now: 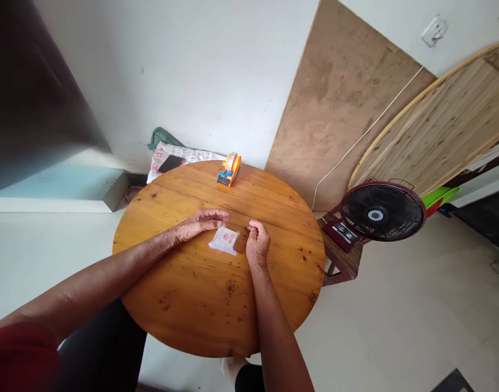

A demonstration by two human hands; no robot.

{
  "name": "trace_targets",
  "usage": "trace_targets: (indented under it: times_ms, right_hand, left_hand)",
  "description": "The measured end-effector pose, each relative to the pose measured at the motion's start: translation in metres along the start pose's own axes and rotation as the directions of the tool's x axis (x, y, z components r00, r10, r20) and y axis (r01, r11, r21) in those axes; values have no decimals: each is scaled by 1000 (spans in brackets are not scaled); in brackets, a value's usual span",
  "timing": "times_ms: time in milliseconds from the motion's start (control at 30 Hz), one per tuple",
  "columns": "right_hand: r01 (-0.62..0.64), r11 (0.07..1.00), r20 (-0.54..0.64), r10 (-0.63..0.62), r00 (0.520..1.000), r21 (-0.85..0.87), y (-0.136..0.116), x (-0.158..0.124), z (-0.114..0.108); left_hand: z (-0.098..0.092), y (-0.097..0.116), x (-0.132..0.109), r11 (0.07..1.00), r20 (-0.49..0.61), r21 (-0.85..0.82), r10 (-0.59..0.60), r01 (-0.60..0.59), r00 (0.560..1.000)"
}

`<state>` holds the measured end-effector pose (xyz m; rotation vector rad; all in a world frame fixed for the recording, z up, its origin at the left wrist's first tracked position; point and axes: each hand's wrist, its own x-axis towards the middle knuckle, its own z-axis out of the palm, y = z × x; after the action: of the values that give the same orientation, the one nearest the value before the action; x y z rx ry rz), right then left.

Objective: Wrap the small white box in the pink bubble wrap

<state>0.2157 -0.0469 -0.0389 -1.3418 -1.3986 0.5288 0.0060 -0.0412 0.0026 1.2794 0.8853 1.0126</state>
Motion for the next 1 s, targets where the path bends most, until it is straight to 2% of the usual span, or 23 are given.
trace_targets:
  times_ms: [133,400,733,800,1000]
  right_hand:
    - [-23,999,-11,23,1000,-44,-1,1,0]
    - [-88,994,-60,85,995,-64,-1,3,2]
    - [-127,988,-118,137,983,88,-8,-1,2]
    - [-146,981,-84,157,984,127,-14,-4,1]
    - [-257,942,155,227,961,215,-36,-22,-1]
  left_hand:
    - [-1,-5,1,998,102,-61,-26,32,994]
    - [4,-20,4,991,191,-119,-43,67,981]
    - [8,-31,11,987,214,-144,-35,67,976]
    - [8,-31,10,989,214,-135,-23,53,976]
    - [11,-30,7,993,206,-119,26,-2,978]
